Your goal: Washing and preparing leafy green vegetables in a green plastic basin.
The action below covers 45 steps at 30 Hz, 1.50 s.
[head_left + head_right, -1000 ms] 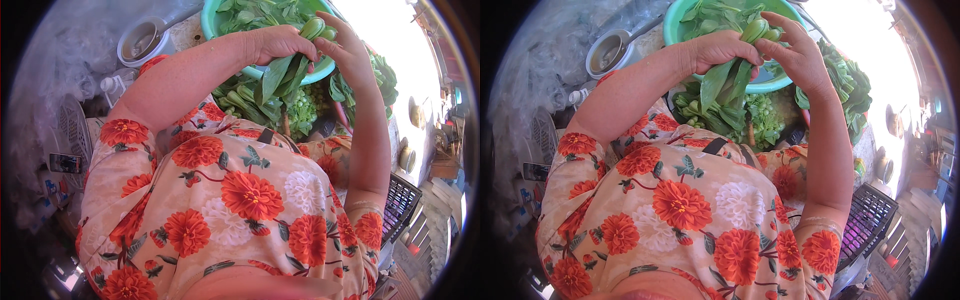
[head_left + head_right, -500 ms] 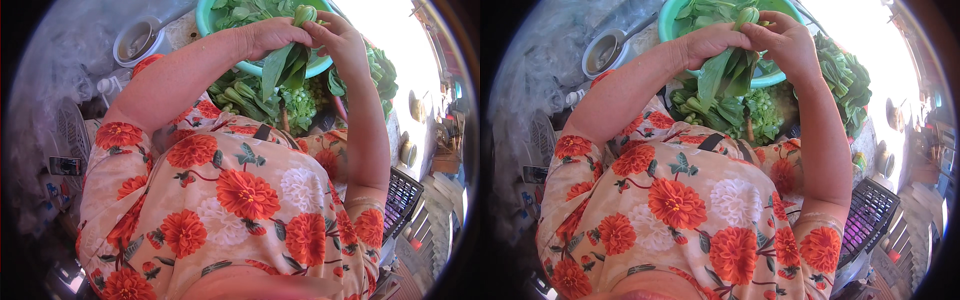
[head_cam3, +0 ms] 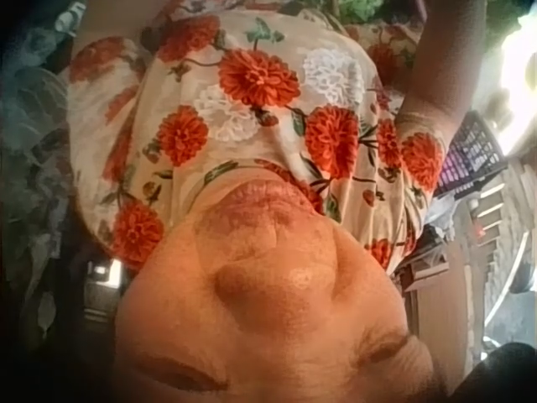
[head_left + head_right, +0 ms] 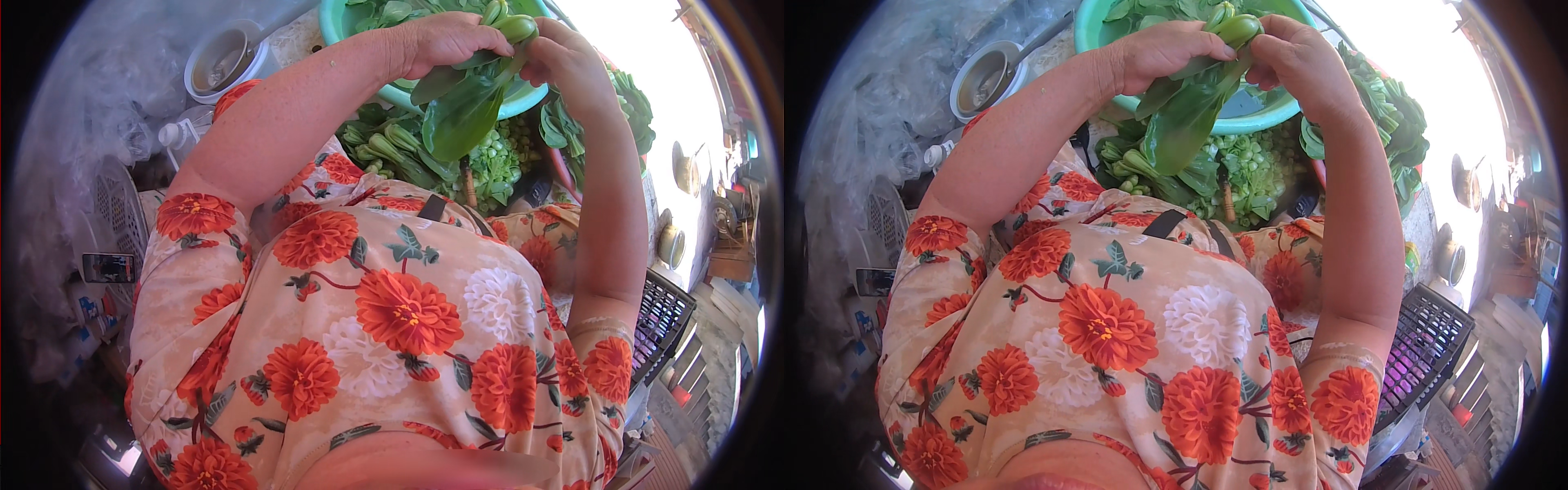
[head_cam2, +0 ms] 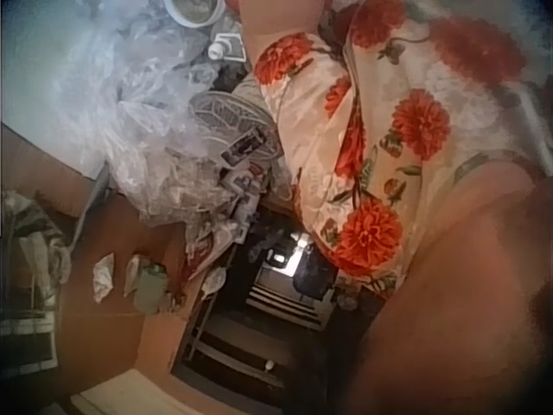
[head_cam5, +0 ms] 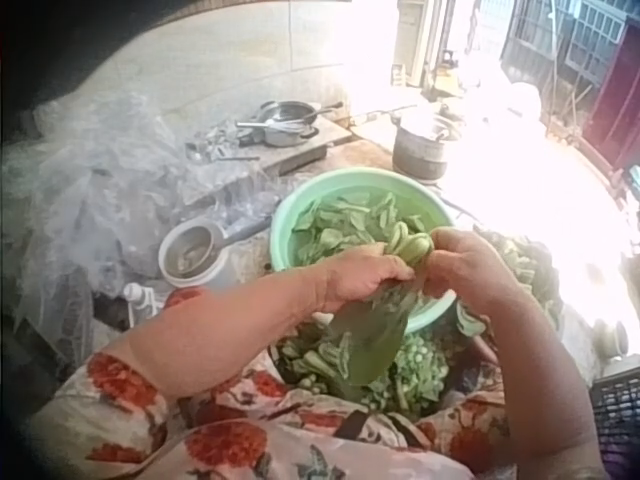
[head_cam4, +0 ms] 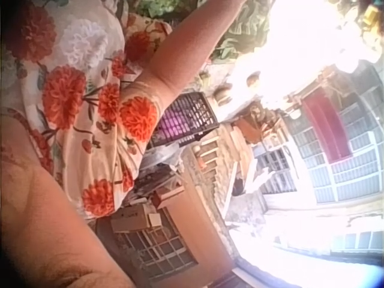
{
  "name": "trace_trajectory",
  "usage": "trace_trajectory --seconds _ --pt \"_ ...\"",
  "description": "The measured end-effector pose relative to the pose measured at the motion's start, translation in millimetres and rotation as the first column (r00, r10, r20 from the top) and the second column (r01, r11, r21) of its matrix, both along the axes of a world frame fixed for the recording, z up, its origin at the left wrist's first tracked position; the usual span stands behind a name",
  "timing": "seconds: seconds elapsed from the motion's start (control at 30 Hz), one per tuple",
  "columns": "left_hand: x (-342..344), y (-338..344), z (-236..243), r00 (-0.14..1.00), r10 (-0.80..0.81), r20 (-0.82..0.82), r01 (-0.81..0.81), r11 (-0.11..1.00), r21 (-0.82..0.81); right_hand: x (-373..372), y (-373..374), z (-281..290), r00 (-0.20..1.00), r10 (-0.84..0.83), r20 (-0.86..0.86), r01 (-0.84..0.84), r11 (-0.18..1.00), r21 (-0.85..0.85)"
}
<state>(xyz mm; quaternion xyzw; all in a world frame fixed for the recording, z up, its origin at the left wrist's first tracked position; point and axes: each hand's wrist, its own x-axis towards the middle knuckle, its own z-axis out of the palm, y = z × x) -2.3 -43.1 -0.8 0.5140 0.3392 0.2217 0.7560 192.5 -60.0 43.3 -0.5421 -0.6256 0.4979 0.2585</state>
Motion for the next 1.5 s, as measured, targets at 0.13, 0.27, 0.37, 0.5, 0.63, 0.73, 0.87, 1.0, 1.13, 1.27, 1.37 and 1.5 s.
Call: trace_trajectory --seconds 0.13,0.27,0.37,0.5,0.63,0.73,0.87,1.0,1.13,1.27,1.37,1.5 --pt "-8.5 6.3 7.0 0.935 0.068 -0.347 0.02 0.97 0.244 -0.1 1.2 -5.1 0.92 0.012 0.391 -0.075 0.987 0.144" --pt "-16.5 16.5 11.2 0.913 -0.001 -0.407 0.142 0.938 0.316 24.0 16.3 -16.8 0.691 -0.136 0.71 -0.286 0.85 0.442" --pt "-19.4 16.6 15.3 0.961 -0.016 -0.276 0.084 0.968 0.235 35.3 17.6 -22.8 0.672 -0.254 0.695 -0.268 0.791 0.549" --pt "-14.6 11.0 25.3 0.993 0.003 -0.114 0.006 0.997 0.083 13.8 11.6 6.1 0.979 -0.18 0.1 0.153 0.96 0.234" --pt "-6.1 3.1 27.7 1.0 0.006 -0.025 -0.005 0.999 0.05 -11.8 -1.8 34.6 0.997 -0.082 -0.007 0.083 0.996 0.033" --pt "-1.3 0.5 23.7 0.998 -0.024 -0.062 0.036 0.977 0.212 -9.9 -2.4 24.4 0.965 -0.034 -0.261 0.034 0.999 -0.002" --pt "-2.3 -2.0 26.1 0.985 0.017 -0.172 0.024 0.972 0.235 -12.5 -9.0 28.9 0.964 -0.109 -0.242 0.104 0.994 -0.035" --pt "-3.5 1.8 27.3 0.998 0.004 0.058 -0.003 1.0 -0.017 2.8 -1.4 27.7 0.885 -0.321 -0.337 0.333 0.943 -0.021" --pt "-1.7 -2.8 29.5 0.973 -0.013 0.229 0.025 0.998 -0.053 6.6 -6.8 16.6 0.812 -0.222 -0.539 0.176 0.975 -0.136" --pt "4.5 -12.0 28.5 0.987 -0.107 0.123 0.115 0.992 -0.057 -17.2 -17.8 19.5 0.928 -0.038 -0.37 0.072 0.994 0.078" --pt "17.5 -19.4 22.1 0.994 -0.083 -0.071 0.088 0.994 0.062 -28.8 -13.4 2.3 0.982 -0.149 -0.115 0.186 0.862 0.472" --pt "31.5 -26.0 16.4 0.953 0.114 -0.282 0.051 0.854 0.518 -25.3 -16.1 5.8 0.96 -0.278 0.021 0.26 0.92 0.293"
